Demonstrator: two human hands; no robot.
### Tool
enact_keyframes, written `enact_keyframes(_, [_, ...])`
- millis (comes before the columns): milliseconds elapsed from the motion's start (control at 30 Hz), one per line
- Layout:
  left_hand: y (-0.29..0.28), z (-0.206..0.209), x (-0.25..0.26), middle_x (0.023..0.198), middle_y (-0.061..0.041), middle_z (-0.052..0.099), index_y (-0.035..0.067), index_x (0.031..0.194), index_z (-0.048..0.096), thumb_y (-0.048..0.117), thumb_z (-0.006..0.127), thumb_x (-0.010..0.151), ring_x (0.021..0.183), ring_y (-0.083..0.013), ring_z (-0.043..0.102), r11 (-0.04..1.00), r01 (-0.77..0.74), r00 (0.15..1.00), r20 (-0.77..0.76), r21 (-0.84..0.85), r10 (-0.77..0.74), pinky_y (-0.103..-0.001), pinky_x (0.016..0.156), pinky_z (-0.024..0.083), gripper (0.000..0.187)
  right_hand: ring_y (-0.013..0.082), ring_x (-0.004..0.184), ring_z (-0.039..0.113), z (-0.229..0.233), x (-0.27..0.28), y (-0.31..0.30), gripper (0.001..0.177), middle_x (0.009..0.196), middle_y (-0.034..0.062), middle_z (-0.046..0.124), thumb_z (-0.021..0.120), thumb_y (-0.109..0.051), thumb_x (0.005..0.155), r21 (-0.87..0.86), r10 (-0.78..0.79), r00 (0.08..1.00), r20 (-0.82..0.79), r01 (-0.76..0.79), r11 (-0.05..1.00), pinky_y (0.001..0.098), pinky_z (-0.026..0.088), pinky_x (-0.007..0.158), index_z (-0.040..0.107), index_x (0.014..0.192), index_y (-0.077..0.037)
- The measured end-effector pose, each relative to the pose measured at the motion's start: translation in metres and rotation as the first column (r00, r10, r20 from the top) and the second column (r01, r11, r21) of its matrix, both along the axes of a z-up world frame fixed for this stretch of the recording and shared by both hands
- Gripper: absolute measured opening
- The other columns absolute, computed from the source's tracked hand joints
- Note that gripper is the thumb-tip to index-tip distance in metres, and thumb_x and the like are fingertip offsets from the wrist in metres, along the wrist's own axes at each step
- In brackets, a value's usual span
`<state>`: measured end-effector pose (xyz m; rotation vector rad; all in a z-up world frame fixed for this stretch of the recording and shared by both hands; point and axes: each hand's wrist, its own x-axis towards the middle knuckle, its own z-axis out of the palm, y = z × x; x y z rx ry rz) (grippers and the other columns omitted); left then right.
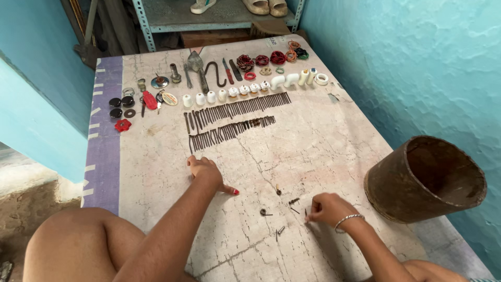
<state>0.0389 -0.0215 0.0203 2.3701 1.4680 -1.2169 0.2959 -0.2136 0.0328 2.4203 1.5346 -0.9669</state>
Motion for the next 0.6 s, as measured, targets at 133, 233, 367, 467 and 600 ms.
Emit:
enact_keyframes(133, [0.002,-0.004,-0.001,0.164,-0.021,0.028,0.004,0.159,0.026,0.105,0.04,0.064,0.15,-0.0381,0.029,1.0,0.002,1.0,-0.006,0.002,-0.002,-0.051,0.12,0.018,0.14,0.0155,0.062,0.058,-0.004,-0.009,-0.008,0.037,0.07,0.0039,0.071,0.082,-0.046,0.08,-0.064,-0.041,0.998,0.056,0.045,0.997,0.0296,0.045,0.06,0.069,0.079,-0.011])
enact_keyframes(233, [0.001,-0.006,-0.002,0.166,-0.02,0.024,0.005,0.16,0.023,0.105,0.039,0.065,0.151,-0.0371,0.026,1.0,-0.005,1.0,-0.009,-0.001,0.005,-0.05,0.12,0.018,0.139,0.0181,0.069,0.062,-0.002,-0.011,-0.007,0.039,0.078,0.0049,0.072,0.076,-0.049,0.086,-0.085,0.045,0.992,0.117,-0.035,0.996,0.0335,0.05,0.065,0.069,0.085,-0.011])
enact_keyframes(367, [-0.002,-0.005,-0.005,0.163,-0.02,0.03,0.004,0.16,0.025,0.104,0.039,0.065,0.149,-0.0361,0.03,1.0,-0.011,1.0,0.008,0.006,0.011,-0.049,0.12,0.02,0.139,0.0234,0.079,0.068,-0.008,-0.013,-0.01,0.03,0.087,0.0066,0.072,0.061,-0.04,0.095,-0.052,0.179,0.975,0.128,-0.174,0.983,0.0394,0.054,0.074,0.066,0.093,-0.011])
enact_keyframes(467, [-0.004,-0.004,-0.007,0.162,-0.022,0.028,0.003,0.16,0.023,0.105,0.039,0.066,0.146,-0.0383,0.034,1.0,-0.009,1.0,0.019,0.024,0.009,-0.05,0.118,0.022,0.14,0.0265,0.082,0.068,-0.01,-0.014,-0.012,0.023,0.088,0.0095,0.072,0.052,-0.029,0.1,-0.042,0.223,0.963,0.153,-0.219,0.975,0.0424,0.054,0.077,0.064,0.095,-0.01])
enact_keyframes(600, [-0.006,-0.005,-0.009,0.159,-0.022,0.036,0.0,0.159,0.024,0.105,0.038,0.064,0.143,-0.0362,0.041,0.999,-0.003,0.999,0.042,0.04,0.002,-0.047,0.118,0.025,0.142,0.0284,0.079,0.067,-0.012,-0.011,-0.012,0.019,0.086,0.0124,0.071,0.051,-0.023,0.097,0.016,0.254,0.955,0.15,-0.259,0.966,0.0428,0.053,0.075,0.064,0.094,-0.009])
